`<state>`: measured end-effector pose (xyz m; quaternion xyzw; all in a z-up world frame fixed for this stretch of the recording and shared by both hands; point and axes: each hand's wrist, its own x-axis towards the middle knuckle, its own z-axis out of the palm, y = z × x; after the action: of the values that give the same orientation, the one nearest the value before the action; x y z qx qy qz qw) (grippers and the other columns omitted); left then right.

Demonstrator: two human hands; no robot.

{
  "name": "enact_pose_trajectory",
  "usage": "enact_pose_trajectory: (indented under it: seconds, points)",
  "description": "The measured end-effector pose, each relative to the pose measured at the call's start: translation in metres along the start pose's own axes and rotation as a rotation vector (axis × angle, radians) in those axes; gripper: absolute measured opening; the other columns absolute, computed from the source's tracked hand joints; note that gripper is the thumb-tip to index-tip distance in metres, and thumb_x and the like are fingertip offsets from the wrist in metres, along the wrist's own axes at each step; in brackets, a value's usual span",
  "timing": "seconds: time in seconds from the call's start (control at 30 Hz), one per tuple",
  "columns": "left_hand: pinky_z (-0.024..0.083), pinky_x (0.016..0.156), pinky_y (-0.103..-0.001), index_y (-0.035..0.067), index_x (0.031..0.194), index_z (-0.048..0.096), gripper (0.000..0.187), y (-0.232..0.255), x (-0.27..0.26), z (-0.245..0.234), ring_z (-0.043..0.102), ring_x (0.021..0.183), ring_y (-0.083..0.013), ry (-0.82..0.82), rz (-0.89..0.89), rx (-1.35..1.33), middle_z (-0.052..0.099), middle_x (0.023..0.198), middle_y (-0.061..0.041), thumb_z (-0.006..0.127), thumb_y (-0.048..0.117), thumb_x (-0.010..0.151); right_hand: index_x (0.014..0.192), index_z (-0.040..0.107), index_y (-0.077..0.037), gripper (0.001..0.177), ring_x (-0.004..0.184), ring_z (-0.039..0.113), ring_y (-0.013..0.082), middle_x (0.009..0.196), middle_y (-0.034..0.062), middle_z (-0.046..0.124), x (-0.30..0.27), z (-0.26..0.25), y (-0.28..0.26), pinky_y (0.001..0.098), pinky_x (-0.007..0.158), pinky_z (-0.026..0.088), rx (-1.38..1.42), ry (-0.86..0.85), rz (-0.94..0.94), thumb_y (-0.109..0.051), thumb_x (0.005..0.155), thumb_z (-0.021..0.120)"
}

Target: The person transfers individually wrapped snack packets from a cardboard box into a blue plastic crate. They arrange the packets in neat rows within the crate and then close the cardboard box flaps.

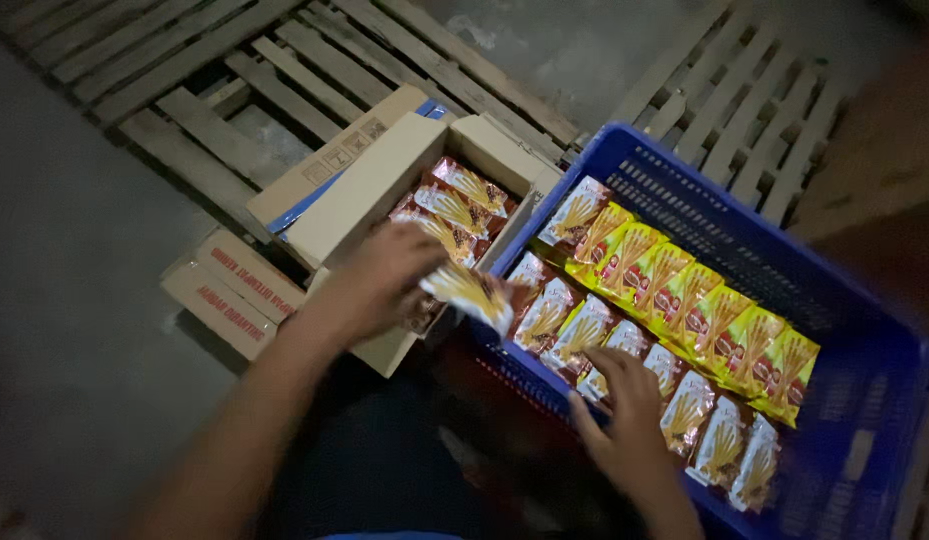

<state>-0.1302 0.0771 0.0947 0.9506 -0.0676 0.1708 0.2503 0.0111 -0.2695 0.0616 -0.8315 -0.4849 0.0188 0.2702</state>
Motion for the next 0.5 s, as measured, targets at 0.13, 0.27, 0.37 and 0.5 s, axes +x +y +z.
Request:
enact_pose_trajectory:
  seconds: [0.13,0.27,0.37,0.5]
  points:
    - [0.041,0.106,-0.053,0.003,0.122,0.067,0.047,-0.065,0.009,-0.001,0.056,0.12,-0.0391,0.061,-0.147,0.207,0.068,0.121,-0.016,0.076,0.008,0.077,0.129,0.064,-0.017,0.038,0.115,0.062,0.0268,0.121,0.0058,0.069,-0.015,0.01,0.043,0.0413,0.102,0.041,-0.01,-0.065,0.173,-0.028,0.092,0.067]
    - [0.051,0.082,-0.049,0.003,0.123,0.063,0.05,-0.106,0.046,0.01,0.055,0.112,-0.0389,0.035,-0.234,0.344,0.064,0.112,-0.018,0.08,0.001,0.076,0.118,0.072,-0.013,0.029,0.111,0.068,0.0211,0.114,0.0053,0.073,0.0,0.01,0.022,0.0351,0.095,0.053,0.084,-0.103,0.43,-0.023,0.092,0.064]
    - [0.049,0.089,-0.054,0.003,0.131,0.065,0.087,-0.143,0.075,0.04,0.053,0.114,-0.0416,-0.007,-0.255,0.368,0.062,0.119,-0.02,0.1,0.031,0.057,0.112,0.073,-0.014,0.028,0.107,0.067,0.0254,0.11,0.0065,0.073,-0.003,0.025,0.04,0.0392,0.097,0.049,-0.025,-0.134,0.442,-0.026,0.09,0.06]
    - [0.052,0.069,-0.046,0.005,0.092,0.066,0.036,-0.148,0.101,0.07,0.056,0.096,-0.0349,-0.006,-0.251,0.451,0.062,0.096,-0.015,0.092,0.017,0.069,0.109,0.073,-0.015,0.025,0.108,0.067,0.023,0.107,0.0043,0.074,-0.006,0.026,0.044,0.0367,0.098,0.05,-0.023,-0.169,0.533,-0.026,0.089,0.061]
